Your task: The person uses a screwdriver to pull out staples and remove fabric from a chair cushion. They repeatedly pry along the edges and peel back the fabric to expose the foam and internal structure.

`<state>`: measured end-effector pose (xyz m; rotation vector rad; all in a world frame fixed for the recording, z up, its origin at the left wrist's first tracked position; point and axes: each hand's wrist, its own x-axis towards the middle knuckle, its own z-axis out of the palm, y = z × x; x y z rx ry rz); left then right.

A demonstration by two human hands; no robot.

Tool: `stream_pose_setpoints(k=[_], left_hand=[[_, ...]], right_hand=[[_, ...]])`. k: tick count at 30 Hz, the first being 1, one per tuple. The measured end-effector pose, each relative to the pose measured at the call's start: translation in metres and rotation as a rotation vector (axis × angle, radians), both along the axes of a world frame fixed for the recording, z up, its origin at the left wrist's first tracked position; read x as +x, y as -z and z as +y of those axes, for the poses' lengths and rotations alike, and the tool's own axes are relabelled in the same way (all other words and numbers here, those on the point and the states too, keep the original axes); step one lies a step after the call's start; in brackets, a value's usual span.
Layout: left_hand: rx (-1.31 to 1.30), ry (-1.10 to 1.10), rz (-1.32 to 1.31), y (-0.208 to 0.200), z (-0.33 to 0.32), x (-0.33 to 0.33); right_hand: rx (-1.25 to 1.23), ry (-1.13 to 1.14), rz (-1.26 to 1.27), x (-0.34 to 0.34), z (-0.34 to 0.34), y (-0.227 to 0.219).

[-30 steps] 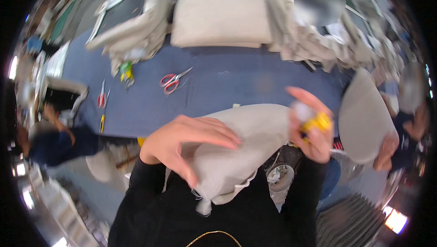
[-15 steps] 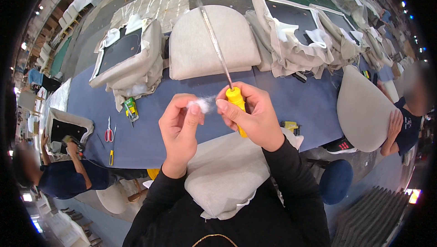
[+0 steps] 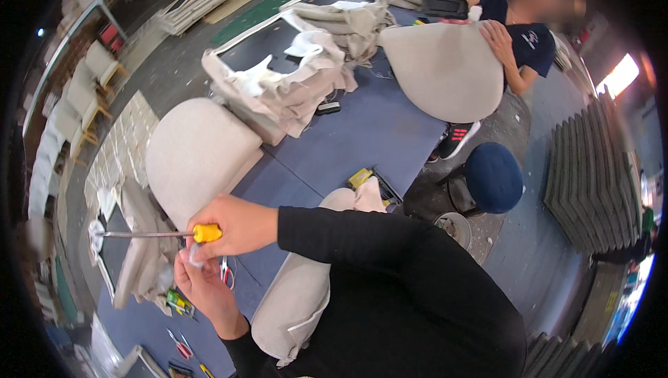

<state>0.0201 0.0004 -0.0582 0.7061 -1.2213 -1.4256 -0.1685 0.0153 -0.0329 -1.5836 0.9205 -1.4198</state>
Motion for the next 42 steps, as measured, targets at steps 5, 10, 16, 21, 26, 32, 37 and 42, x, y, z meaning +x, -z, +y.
stream_pose_setpoints(k=[5, 10, 16, 21, 26, 32, 37, 42], left_hand=[[0.022, 0.006, 0.003, 0.013, 0.002, 0.012], [-0.248, 0.158, -0.088, -0.005, 0.012, 0.029], [-0.654, 0.627, -0.301, -0.044, 0.057, 0.061], [-0.507, 0.467, -0.665, -0.061, 0.065, 0.038], [-0.428, 0.047, -0.610, -0.043, 0.062, 0.024], [-0.215, 0.225, -0.335, -0.039, 0.055, 0.020], [-0.264, 0.311, -0.239, -0.021, 0.053, 0.020], [-0.428, 0.360, -0.172, -0.008, 0.053, 0.021]], right_hand=[[-0.021, -0.063, 0.020, 0.003, -0.009, 0.001], [-0.061, 0.085, 0.049, -0.002, -0.014, 0.009], [0.087, 0.210, -0.007, -0.016, -0.017, 0.012], [-0.005, 0.315, 0.160, -0.026, -0.031, 0.006], [-0.130, 0.468, 0.325, -0.030, -0.026, -0.007], [-0.045, 0.337, 0.341, -0.030, -0.021, 0.017], [0.007, 0.235, 0.398, -0.042, -0.025, 0.024], [-0.017, 0.282, 0.383, -0.035, -0.013, 0.021]])
